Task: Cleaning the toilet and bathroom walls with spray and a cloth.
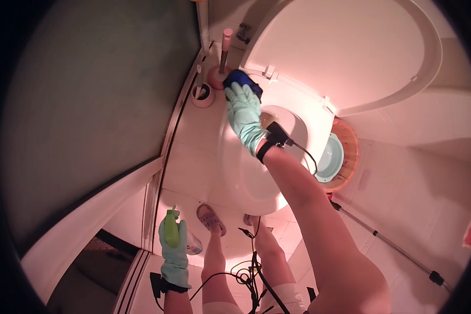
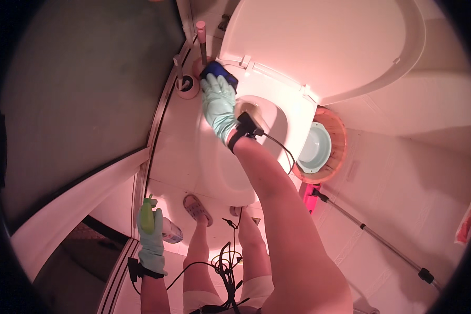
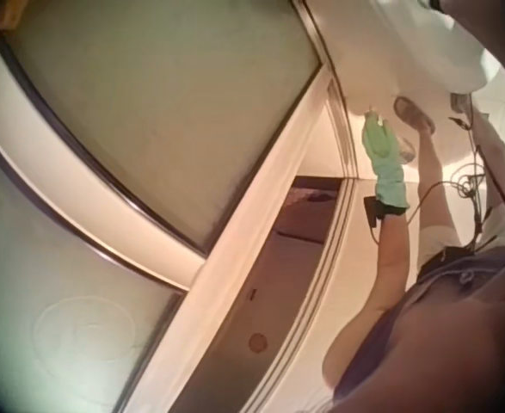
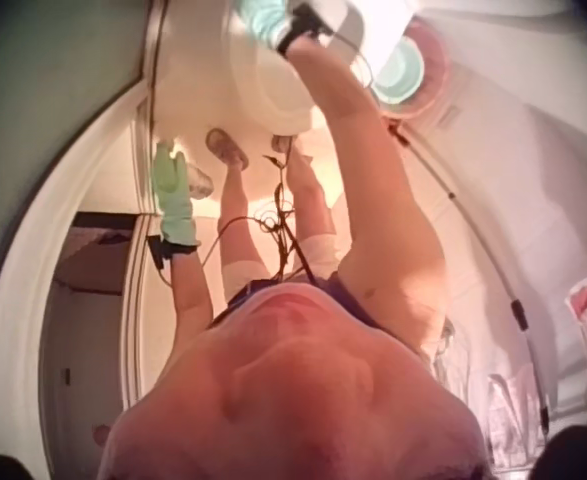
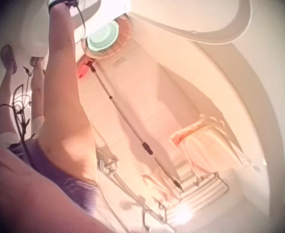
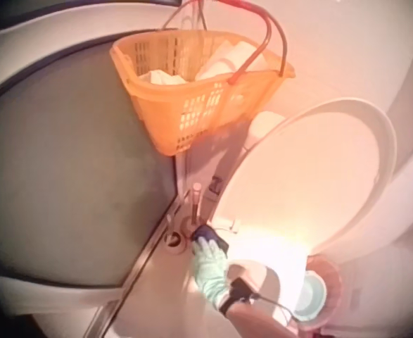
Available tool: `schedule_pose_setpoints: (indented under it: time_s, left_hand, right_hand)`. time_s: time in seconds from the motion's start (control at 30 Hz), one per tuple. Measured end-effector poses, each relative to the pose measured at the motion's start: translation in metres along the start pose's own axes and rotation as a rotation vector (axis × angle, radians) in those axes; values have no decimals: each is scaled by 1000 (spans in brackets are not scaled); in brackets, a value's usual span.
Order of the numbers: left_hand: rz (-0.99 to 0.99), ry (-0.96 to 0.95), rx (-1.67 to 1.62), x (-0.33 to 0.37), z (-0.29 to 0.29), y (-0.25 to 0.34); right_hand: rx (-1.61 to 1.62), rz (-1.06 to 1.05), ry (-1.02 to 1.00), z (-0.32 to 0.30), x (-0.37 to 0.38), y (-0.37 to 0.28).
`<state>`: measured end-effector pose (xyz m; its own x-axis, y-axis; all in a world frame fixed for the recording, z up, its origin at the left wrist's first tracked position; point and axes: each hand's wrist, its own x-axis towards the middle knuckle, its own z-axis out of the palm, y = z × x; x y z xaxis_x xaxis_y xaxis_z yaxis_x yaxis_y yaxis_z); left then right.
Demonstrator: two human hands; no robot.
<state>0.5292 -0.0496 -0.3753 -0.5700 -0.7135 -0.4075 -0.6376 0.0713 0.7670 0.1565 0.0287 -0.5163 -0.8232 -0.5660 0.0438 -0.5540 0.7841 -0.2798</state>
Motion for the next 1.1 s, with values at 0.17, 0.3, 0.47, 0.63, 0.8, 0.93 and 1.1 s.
schedule_pose_setpoints:
  time_s: [0.17,0.3,0.47,0.63,0.8,0.93,1.1]
  left_hand:
    - [5,-73,89,8,-2,-2]
    - [20,-59,27,10,10,-3]
    - [40,-52,100,11,7,-24]
    - [-19,-61,-45,2,23,-20]
    - [-8,-176,83,3,40,11]
    - [-7,-186,60,-3,50,1]
    - [18,-188,110,-14,52,2]
  right_hand:
    - [33,-301,52,-13,18,55]
    - [-149,-187,-19,-51,-4,144]
    - [-327,95,-183,-77,-110,227]
    - [-330,-76,-95,-77,-90,223]
    - [-315,-437,-66,-83,3,192]
    - [-350,-316,-166,-95,-89,240]
    - [85,5,-192,-76,-251,199]
